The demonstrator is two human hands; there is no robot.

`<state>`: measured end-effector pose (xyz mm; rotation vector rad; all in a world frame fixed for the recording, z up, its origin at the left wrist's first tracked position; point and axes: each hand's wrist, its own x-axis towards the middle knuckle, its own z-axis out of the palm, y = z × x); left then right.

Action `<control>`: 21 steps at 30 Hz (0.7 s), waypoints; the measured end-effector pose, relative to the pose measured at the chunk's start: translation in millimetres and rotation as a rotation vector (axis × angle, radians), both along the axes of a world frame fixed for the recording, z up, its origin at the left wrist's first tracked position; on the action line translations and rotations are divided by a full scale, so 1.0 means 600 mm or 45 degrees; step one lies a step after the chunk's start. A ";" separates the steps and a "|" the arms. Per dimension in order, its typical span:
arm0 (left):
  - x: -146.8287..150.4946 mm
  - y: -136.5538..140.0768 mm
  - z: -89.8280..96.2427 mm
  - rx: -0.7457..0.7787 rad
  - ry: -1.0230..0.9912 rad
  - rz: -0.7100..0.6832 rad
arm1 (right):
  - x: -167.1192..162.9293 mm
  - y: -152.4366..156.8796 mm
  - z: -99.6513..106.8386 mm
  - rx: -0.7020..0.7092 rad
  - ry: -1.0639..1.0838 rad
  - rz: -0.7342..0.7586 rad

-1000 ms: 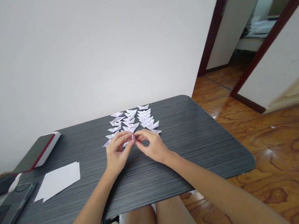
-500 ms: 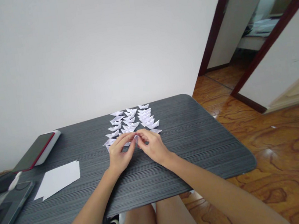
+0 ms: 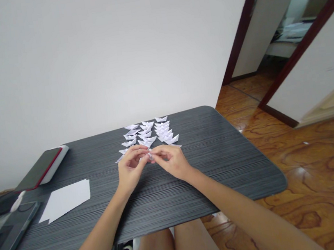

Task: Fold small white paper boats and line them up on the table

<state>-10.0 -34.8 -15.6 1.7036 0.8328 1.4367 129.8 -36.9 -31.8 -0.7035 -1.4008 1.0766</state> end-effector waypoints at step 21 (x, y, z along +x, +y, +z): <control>-0.006 0.010 -0.018 -0.222 0.223 0.087 | 0.008 0.015 0.001 -0.376 -0.051 0.071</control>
